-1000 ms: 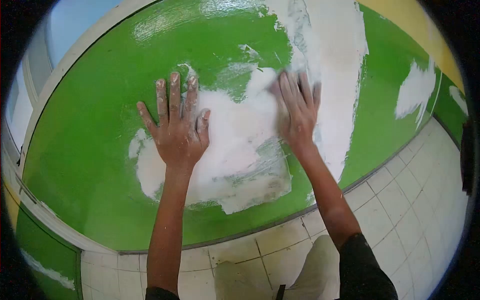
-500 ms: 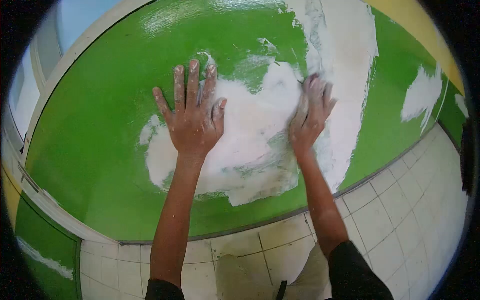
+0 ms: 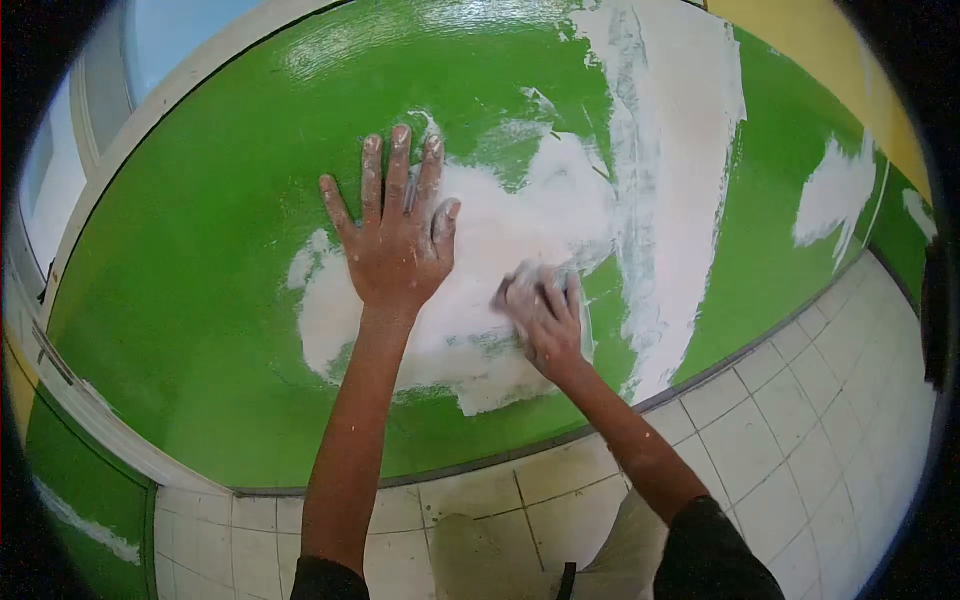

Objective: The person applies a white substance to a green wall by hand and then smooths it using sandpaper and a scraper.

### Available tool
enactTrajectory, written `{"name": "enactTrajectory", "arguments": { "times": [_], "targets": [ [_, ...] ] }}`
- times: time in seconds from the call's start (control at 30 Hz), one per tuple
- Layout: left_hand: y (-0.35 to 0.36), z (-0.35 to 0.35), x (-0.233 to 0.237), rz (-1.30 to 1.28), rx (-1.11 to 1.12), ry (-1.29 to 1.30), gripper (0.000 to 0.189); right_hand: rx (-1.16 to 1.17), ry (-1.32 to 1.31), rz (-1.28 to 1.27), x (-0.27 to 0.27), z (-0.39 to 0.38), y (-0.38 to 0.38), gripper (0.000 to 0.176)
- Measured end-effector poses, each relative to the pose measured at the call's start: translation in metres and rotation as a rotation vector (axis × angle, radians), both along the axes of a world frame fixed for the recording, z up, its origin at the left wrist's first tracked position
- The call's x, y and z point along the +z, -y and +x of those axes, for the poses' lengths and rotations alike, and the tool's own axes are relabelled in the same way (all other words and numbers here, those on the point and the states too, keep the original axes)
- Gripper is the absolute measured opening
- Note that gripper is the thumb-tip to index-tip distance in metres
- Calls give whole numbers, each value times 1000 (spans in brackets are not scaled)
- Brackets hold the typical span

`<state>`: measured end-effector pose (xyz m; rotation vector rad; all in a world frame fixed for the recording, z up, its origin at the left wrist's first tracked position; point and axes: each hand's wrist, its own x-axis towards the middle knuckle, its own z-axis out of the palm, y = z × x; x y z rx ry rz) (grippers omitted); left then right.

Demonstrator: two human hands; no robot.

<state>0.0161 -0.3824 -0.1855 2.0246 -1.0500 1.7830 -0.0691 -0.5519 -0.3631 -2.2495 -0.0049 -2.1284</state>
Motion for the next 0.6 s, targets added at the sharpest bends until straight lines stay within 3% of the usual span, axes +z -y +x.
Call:
{"name": "enactTrajectory", "arguments": {
  "times": [0.07,0.13,0.2,0.33,0.4,0.43,0.57,0.6],
  "targets": [
    [-2,3,2,0,-4,0,55,-81,-203,-509,-12,-16,30,48],
    [-1,5,-1,-5,-24,15,55,-113,-228,-455,10,-13,44,47],
    [-2,3,-1,-2,-10,10,55,-239,101,101,58,-14,27,46],
    [-1,2,0,-4,1,12,54,-63,243,137,38,9,-16,41],
    [-2,3,0,-5,-6,16,54,-22,-220,-164,-2,-9,-10,39],
    [-2,4,-1,-8,-13,21,54,-3,-287,-306,-2,-18,6,38],
    [-1,5,-3,-18,-34,29,54,-236,-115,-305,41,-23,27,38],
    [0,5,-2,-15,-19,22,55,-182,47,-61,51,-11,11,37]
  ]
}}
